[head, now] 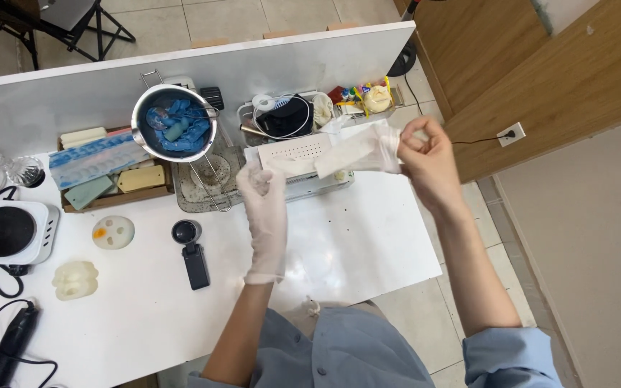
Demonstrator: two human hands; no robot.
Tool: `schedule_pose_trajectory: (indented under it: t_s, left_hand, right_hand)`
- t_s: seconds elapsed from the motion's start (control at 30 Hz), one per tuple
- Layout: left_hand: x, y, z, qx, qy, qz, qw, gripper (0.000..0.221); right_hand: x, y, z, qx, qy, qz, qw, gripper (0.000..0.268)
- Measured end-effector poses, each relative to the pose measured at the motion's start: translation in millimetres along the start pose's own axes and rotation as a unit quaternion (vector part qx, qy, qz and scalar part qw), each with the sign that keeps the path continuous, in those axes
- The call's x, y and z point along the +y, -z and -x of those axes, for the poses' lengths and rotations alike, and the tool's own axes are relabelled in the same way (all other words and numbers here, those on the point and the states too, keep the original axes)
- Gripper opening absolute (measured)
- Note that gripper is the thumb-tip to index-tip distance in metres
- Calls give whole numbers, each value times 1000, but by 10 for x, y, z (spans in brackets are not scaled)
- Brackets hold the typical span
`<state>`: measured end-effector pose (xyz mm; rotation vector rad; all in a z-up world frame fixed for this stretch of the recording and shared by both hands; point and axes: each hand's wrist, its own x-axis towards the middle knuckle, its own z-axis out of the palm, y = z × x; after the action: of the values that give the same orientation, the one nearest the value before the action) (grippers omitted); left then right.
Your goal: The recorder puts on latex gloves and prepares a small heating plate and work surface in a candle studio.
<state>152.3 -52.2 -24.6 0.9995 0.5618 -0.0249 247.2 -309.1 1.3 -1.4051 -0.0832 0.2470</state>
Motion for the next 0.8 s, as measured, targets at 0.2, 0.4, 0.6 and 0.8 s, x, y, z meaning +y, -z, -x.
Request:
schedule_pose_trajectory:
  t_s: [0.2,0.4,0.6,0.8]
  left_hand:
    - [0,-328,360,-42,-220,-334,915,25]
    - [-259,90,-358,-36,-170,-387,906,25]
    - [-360,254,-388,-56,130,-55,988,75]
    - [-1005,75,-398,-249,267,431,825,100]
  right_hand:
    - [579,-323,120,-80,-3,238,968,31]
    - [526,-289,-41,-27,-240,-90,966,54]
    - [386,-96,42,2,-348,-546,762,50]
    - [700,-92,457,27,-354,-527,772,39]
